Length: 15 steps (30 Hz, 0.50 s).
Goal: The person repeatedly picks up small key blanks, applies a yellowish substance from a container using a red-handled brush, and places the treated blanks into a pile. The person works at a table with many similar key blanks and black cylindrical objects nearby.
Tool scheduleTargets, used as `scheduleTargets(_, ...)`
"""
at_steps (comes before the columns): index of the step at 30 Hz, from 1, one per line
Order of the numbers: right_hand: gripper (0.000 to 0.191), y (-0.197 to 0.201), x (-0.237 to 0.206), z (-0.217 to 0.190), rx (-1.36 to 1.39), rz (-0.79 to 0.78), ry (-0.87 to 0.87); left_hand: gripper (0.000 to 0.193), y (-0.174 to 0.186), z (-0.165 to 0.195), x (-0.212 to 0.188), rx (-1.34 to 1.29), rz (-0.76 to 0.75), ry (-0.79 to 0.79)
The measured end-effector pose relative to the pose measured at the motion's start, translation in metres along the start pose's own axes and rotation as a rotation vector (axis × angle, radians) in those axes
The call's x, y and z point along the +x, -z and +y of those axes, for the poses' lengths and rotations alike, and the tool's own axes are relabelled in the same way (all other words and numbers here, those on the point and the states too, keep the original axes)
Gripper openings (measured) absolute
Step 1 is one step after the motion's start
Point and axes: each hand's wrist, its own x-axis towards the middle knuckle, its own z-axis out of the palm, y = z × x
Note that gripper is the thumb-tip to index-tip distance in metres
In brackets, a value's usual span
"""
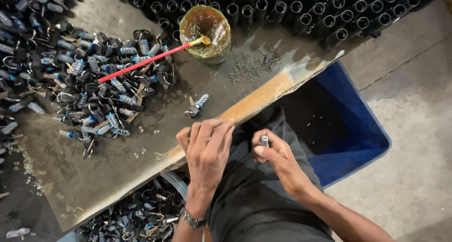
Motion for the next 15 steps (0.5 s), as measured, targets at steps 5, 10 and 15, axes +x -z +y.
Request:
scheduleTargets(5, 0.021, 0.005, 0.035, -0.028, -0.084, 0.014, -0.069, 0.021, -0.018, 0.006, 0.01, -0.194, 0.12, 0.165)
scheduleTargets(10, 0.021, -0.013, 0.03, -0.036, -0.087, -0.01, -0.048, 0.025, -0.005, 0.016, -0.005, -0.419, 0.144, 0.287)
scheduleTargets(15, 0.017, -0.024, 0.026, -0.043, -0.146, 0.005, 0.012, 0.024, 0.0, 0.016, -0.007, -0.387, 0.148, 0.246)
